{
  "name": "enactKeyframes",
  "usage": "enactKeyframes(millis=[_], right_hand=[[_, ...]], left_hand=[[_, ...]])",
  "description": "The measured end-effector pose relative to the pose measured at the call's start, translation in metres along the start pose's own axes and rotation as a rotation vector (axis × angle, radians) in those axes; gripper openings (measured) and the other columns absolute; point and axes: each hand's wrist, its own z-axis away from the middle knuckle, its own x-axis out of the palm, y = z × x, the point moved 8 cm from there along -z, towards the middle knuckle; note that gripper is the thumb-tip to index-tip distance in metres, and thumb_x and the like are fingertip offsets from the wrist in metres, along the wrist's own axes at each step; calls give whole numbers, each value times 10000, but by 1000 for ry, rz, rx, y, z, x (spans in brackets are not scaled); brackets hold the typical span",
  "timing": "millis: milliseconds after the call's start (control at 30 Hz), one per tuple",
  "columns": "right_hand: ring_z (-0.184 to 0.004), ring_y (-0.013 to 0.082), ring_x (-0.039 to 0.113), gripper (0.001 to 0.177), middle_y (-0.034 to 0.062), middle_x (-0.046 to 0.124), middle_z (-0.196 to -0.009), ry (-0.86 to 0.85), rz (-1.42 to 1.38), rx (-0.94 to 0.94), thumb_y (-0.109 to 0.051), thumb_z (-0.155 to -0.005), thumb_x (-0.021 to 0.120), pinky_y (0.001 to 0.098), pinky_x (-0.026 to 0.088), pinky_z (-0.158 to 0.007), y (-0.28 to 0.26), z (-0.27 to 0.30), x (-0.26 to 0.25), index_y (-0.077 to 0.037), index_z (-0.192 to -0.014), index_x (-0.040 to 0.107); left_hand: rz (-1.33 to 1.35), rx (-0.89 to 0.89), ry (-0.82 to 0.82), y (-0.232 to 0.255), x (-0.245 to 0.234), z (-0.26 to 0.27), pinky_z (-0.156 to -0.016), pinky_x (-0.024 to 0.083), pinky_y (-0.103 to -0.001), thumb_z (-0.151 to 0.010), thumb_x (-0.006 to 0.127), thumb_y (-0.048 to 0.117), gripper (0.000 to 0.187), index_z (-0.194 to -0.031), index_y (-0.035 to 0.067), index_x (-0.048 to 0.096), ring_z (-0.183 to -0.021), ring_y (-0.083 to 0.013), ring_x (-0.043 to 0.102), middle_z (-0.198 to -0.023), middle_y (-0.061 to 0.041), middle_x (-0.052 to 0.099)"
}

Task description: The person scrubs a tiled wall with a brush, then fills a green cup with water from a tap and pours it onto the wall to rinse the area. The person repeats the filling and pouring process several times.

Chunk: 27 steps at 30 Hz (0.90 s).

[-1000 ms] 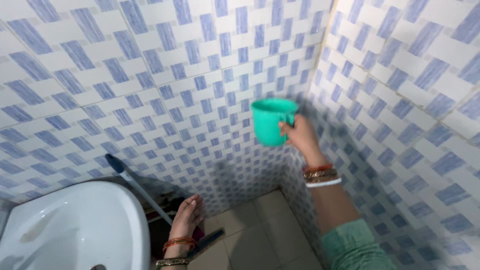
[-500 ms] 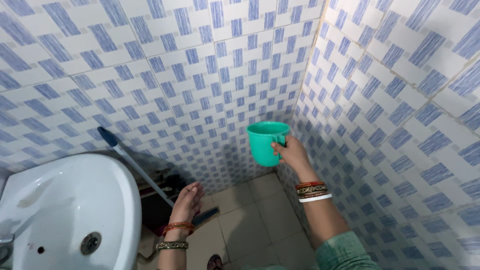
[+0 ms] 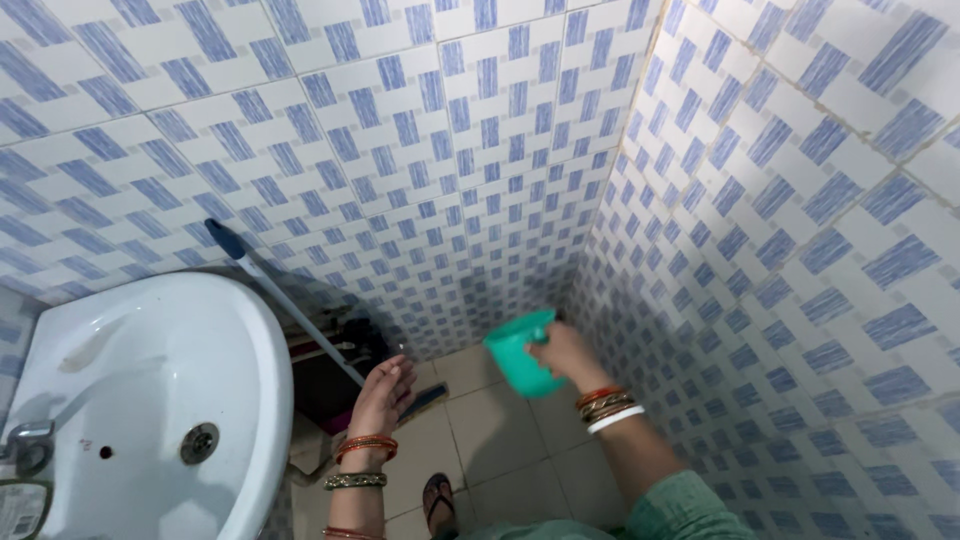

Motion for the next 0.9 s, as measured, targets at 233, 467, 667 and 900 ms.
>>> enactKeyframes(millis=[233,467,667,900], right_hand=[[-944,336,714,375,175,741,-1028,141,171,-347,-375,-900,731,458,554,-831,-124,-8,7,-99,-1153,702],[-835,351,715,402,174,739,-934,499,168,-307,-430,-915,731,479,551,-708,-139,-39,-121,-44,-1028,709],[-708,250,744,350,85,751,-742,340,-23,-119,-387,-924,701,435,557,-697,-25,-33,-85,-44,-991,723],[-550,220,713,327,76,761,-739,127,-97,-33,-339,-909,711,363,571,-594,47,-22,15,-34,-1025,731]], left_hand=[[26,61,44,11,6,10,-1086,430,-437,-975,569,317,480,-1400,96,532,-1341,-260,560,-1441,-105,580],[66,86,50,15,7,29,-1072,444,-423,-984,564,298,456,-1388,89,527,-1311,-258,571,-1428,-107,601],[4,45,106,9,10,59,-1071,454,-410,-990,521,307,454,-1397,106,529,-1313,-217,591,-1442,-78,604],[39,37,167,-15,-3,88,-1070,439,-419,-993,524,286,450,-1397,90,538,-1328,-238,563,-1461,-96,579]])
